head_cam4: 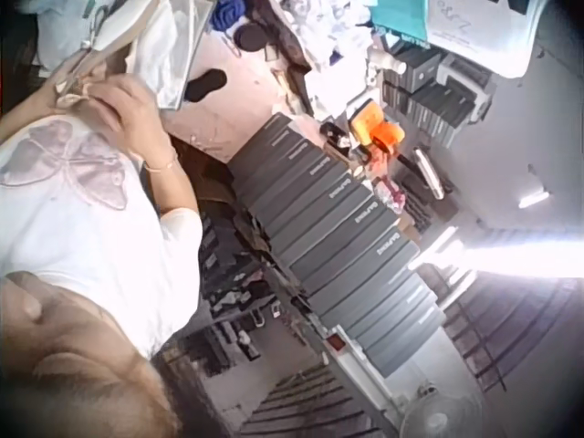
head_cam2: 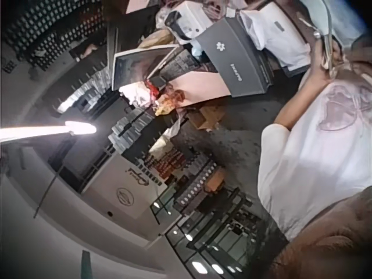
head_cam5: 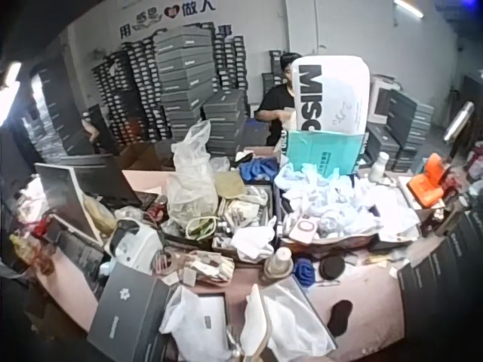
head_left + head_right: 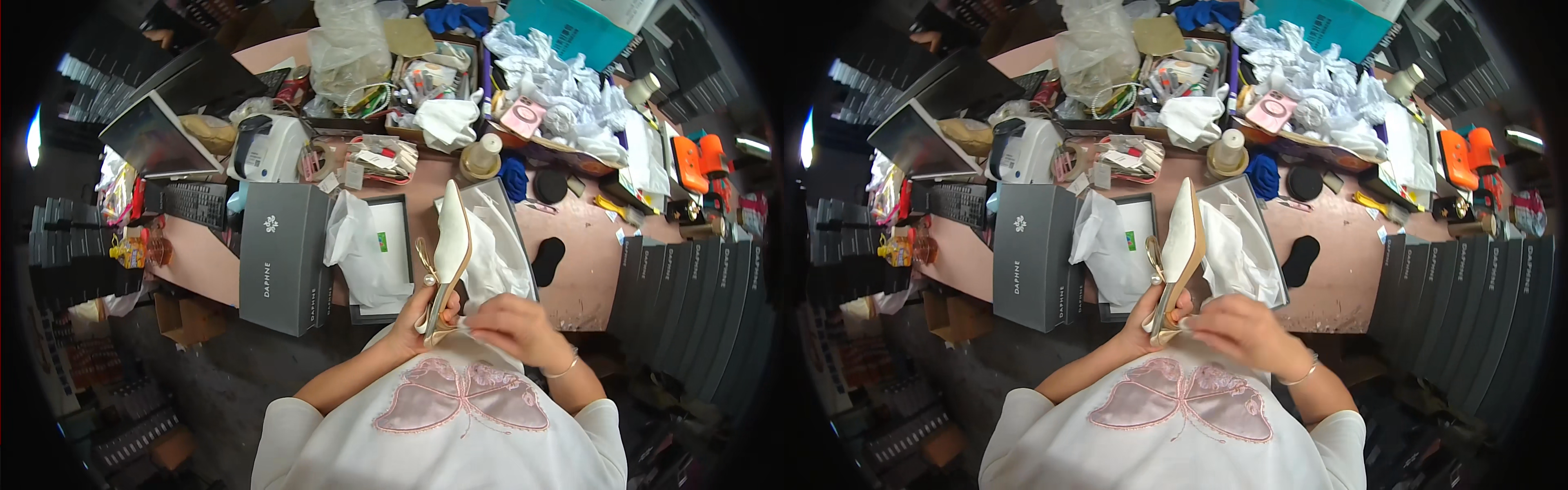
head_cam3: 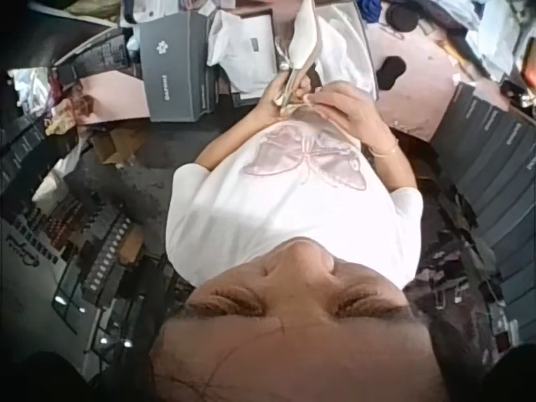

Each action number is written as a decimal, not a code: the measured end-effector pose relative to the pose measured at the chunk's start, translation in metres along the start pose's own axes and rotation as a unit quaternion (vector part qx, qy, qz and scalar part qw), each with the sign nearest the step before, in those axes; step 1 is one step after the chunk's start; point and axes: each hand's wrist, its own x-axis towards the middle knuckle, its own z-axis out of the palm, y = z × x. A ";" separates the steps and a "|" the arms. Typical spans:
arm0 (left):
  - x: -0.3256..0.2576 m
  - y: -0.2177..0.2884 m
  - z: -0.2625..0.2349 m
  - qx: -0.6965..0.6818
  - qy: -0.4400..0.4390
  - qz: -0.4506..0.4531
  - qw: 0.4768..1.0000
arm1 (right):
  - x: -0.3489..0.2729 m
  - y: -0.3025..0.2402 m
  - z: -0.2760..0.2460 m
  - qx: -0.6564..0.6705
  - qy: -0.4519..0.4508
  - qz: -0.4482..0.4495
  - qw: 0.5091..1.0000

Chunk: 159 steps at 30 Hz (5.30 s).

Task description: Packing a pair of high-heeled shoes into a box with protective tissue paper.

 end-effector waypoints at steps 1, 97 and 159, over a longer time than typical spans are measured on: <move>0.001 -0.001 -0.001 0.007 -0.026 -0.025 0.999 | -0.001 -0.008 0.009 -0.082 0.019 -0.065 0.994; -0.007 0.005 0.016 -0.041 0.002 0.005 0.999 | -0.032 0.003 0.020 0.154 0.036 0.144 0.977; -0.016 0.024 0.027 -0.032 -0.192 -0.103 0.975 | -0.009 0.061 -0.043 0.514 0.309 0.101 0.794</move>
